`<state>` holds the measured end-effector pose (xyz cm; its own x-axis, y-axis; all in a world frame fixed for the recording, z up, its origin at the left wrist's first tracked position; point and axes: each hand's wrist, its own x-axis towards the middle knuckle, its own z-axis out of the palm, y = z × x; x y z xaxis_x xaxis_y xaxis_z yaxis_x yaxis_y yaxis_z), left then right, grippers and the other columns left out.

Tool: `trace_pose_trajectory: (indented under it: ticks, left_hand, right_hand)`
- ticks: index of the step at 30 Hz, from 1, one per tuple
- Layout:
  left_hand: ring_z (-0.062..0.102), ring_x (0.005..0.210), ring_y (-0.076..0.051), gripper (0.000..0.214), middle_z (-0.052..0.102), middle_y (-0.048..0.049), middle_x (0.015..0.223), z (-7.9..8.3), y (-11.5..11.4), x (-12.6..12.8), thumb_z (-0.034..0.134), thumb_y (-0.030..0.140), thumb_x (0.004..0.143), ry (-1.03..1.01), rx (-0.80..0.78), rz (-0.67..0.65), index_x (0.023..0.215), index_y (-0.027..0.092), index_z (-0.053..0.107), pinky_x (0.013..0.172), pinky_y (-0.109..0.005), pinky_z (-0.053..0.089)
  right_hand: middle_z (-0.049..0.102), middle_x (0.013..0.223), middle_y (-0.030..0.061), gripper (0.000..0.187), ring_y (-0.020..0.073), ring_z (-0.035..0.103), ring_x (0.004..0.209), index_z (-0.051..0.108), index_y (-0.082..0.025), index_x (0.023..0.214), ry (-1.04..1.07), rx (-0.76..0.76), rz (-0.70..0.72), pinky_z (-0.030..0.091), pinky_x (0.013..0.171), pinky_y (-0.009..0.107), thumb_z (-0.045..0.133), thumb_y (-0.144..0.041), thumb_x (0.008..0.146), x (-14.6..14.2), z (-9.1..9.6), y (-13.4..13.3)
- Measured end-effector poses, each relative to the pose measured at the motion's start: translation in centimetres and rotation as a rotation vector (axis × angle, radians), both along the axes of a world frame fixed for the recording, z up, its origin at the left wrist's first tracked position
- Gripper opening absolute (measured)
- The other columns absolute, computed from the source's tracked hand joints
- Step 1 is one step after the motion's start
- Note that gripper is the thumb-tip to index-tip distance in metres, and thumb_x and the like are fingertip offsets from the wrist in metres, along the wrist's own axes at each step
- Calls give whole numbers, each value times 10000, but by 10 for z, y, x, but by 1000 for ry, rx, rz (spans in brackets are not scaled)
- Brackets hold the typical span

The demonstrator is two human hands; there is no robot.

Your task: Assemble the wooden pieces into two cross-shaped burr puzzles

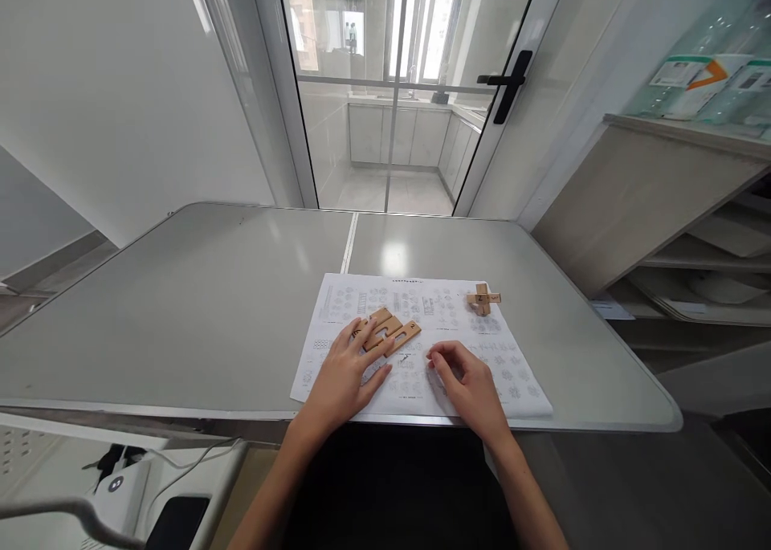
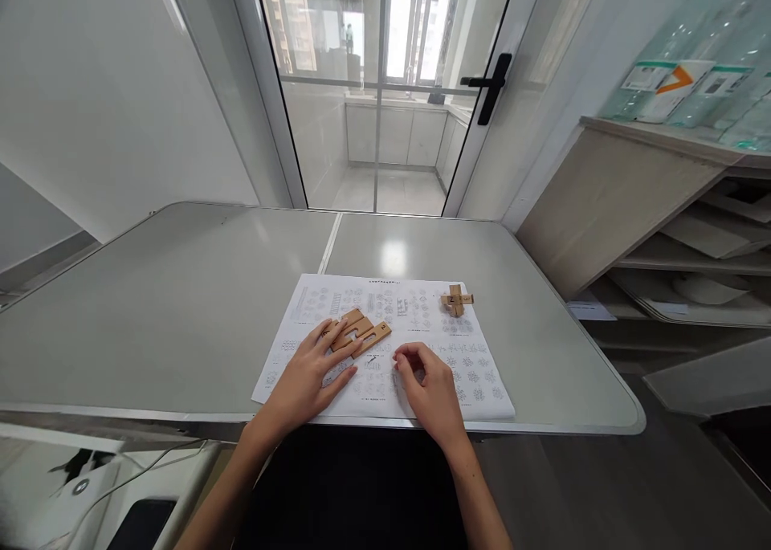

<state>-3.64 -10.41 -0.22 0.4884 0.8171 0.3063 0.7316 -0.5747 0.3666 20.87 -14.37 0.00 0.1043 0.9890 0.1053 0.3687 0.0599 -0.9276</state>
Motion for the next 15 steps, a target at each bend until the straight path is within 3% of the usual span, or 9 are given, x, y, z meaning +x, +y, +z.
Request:
trace_pose_trajectory:
  ticks: [15]
  left_hand:
    - [400, 1576, -379, 388, 470, -55, 1686, 3, 0, -3, 610, 368, 1052, -17, -11, -2, 1432, 341, 686, 1214, -635, 482]
  right_hand:
    - [794, 977, 95, 336, 292, 737, 932, 709, -239, 968, -1, 37, -5, 560, 833, 383, 591, -551, 1013, -1, 2, -2]
